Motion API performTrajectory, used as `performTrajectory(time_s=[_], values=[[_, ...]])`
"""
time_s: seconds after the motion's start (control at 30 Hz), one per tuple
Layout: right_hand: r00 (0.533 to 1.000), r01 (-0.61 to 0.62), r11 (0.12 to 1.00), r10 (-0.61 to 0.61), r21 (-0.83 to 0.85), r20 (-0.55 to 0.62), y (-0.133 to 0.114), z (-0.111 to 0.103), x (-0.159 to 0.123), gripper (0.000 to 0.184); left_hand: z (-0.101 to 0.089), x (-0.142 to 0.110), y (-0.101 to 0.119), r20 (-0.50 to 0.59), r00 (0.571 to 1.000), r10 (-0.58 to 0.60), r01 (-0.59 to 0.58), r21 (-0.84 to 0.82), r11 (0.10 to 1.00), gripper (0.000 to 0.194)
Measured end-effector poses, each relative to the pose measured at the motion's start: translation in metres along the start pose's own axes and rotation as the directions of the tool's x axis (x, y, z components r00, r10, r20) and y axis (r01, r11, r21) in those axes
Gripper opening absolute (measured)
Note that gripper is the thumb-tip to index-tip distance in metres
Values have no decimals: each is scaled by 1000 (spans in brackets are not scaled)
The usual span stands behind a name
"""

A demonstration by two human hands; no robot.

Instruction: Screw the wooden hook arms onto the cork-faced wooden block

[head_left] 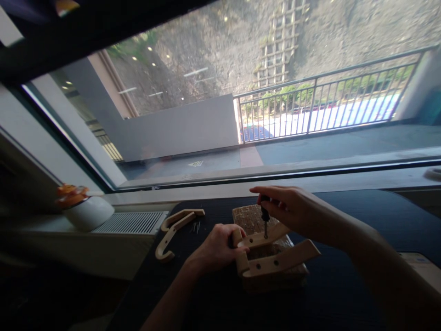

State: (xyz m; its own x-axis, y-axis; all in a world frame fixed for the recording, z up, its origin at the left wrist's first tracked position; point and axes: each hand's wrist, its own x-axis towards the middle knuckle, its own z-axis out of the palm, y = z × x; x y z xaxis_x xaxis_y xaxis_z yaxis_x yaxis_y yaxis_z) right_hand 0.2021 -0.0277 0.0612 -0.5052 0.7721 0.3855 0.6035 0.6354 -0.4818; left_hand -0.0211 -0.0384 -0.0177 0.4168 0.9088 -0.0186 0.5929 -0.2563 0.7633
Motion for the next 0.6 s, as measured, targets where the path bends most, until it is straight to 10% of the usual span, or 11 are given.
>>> performTrajectory(time_s=[0.6], values=[[1000, 25, 999, -26, -42, -12, 0, 1, 1, 38, 0, 0, 0, 1, 1000, 0, 0, 17, 1000, 20]])
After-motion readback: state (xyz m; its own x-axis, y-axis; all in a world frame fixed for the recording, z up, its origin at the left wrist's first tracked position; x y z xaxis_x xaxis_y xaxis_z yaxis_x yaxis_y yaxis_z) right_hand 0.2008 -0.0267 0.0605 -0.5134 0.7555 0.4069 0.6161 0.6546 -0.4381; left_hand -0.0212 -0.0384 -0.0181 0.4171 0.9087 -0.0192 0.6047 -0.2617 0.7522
